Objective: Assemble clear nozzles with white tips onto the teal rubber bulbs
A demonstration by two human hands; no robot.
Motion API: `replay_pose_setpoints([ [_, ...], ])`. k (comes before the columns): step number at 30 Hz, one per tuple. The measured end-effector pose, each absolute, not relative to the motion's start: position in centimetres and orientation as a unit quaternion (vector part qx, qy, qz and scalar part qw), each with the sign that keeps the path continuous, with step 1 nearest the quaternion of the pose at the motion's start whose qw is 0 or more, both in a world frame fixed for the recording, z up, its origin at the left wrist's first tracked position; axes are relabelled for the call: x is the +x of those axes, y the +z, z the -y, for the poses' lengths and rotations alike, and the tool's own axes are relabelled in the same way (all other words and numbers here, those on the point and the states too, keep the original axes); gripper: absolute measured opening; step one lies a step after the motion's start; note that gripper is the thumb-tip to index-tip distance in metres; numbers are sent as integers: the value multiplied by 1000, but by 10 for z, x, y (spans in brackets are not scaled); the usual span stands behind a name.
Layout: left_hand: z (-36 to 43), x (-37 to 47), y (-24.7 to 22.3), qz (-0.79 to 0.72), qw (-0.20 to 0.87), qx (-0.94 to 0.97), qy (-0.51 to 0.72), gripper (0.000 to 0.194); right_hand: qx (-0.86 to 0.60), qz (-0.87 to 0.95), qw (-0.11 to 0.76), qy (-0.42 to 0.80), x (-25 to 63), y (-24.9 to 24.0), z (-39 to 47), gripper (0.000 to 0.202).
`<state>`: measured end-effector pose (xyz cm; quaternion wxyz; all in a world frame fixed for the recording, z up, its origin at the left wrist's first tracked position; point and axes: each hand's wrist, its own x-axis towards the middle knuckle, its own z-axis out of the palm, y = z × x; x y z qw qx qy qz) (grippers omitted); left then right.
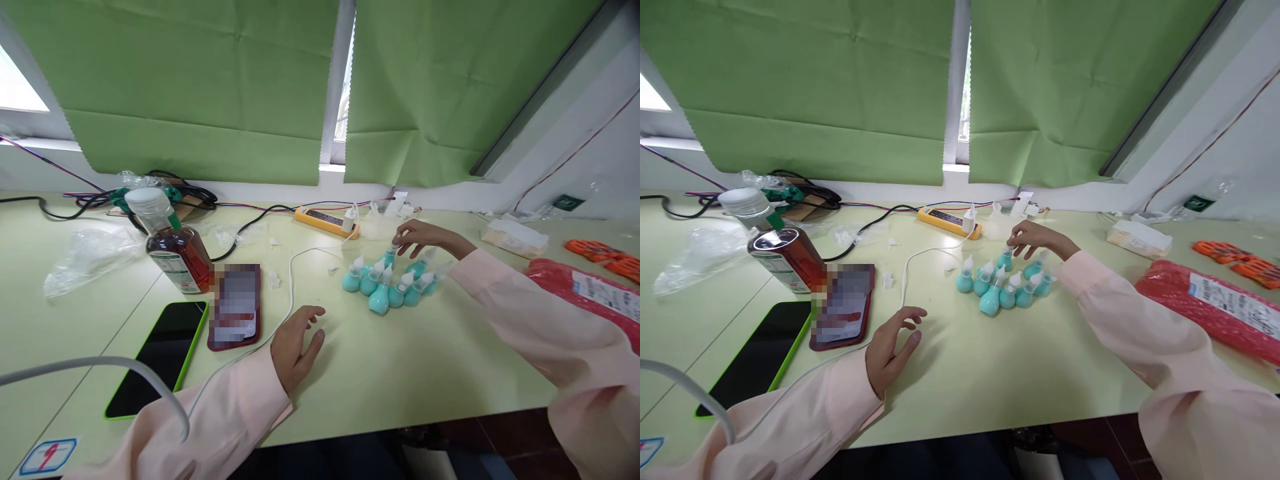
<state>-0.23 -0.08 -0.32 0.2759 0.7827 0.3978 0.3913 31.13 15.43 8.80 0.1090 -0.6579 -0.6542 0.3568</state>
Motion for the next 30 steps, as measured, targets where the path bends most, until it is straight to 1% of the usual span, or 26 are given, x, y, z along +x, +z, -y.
replay_pose_setpoints([
  [3,0,-2,-5,-394,273,781,401,23,-668,702,65,238,312,87,-154,21],
  [5,0,-1,-6,-393,272,780,404,22,-669,727,63,140,310,87,-154,23],
  [8,0,-1,-7,-395,268,778,409,22,-662,740,110,47,297,90,-152,34],
  [10,0,-1,-7,-393,265,782,406,22,-624,768,142,21,284,92,-148,33],
  [12,0,-2,-6,-386,265,792,393,22,-581,801,126,72,272,94,-144,29],
  [15,0,-3,-5,-381,259,799,386,22,-576,787,21,219,258,94,-144,29],
  [16,0,-3,-5,-381,257,799,388,21,-586,771,-9,247,254,93,-147,30],
  [19,-1,-3,-5,-376,254,803,387,20,-623,726,-81,279,248,84,-158,32],
  [22,-1,-2,-6,-370,251,804,392,18,-638,695,-140,300,244,73,-169,28],
  [26,-1,-3,-7,-368,247,812,381,18,-637,677,-184,320,242,61,-176,25],
  [30,-5,-3,-12,-370,222,824,368,18,-632,657,-227,343,244,58,-180,24],
])
